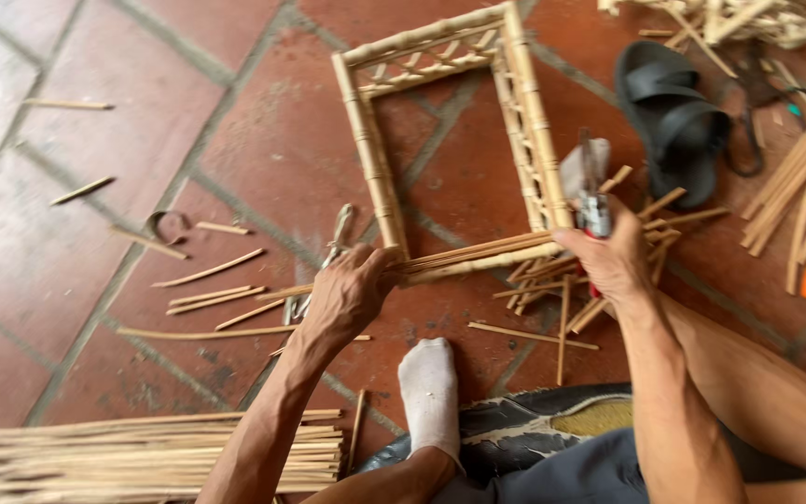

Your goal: The person sits on a tiled floor and weaves thin bamboo strips into a rectangular bamboo frame using pliers. They repeatedly insert strips, tighten them with the pliers, and trim excess lengths, gradually filling the frame's interior.

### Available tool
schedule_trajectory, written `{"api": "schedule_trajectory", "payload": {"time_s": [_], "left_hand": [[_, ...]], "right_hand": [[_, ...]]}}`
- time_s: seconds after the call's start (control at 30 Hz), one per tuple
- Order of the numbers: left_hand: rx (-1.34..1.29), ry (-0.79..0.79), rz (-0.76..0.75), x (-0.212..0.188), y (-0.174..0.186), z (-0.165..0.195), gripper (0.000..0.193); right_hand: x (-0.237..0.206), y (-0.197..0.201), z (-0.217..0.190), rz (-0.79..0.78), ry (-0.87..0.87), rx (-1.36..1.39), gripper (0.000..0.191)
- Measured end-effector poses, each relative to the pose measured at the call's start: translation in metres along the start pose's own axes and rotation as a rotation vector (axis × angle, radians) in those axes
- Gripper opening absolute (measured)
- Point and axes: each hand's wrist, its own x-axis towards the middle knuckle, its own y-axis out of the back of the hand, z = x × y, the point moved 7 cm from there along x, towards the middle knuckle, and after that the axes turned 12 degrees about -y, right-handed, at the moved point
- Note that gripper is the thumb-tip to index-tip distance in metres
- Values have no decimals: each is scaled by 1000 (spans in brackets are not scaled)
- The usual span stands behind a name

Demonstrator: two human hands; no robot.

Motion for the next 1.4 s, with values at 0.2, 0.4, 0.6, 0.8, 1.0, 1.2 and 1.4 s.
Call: {"api": "schedule_trajectory", "payload": {"time_s": [0.2, 0.4, 0.6, 0.8, 1.0, 1.2, 1.4], "left_hand": [[-109, 104, -24, -18, 5, -19, 27], [37, -24, 137, -28, -5, -17, 24], [42, 12, 103, -33, -19, -26, 23], [60, 8, 82, -33, -14, -22, 23], [77, -105, 283, -22, 15, 24, 18], [102, -225, 284, 17, -9, 110, 21], [113, -220, 141, 33, -51, 134, 22]], "right_hand": [[1, -5, 5, 43, -5, -132, 41], [6, -2, 21, 93, 36, -198, 50], [5, -1, 24, 104, 3, -217, 50], [-26, -4, 2, 265, 72, -287, 32], [-125, -26, 27, 108, 132, 4, 15], [-150, -73, 81, -62, 101, 44, 44], [-156, -75, 95, -60, -34, -132, 44]]}}
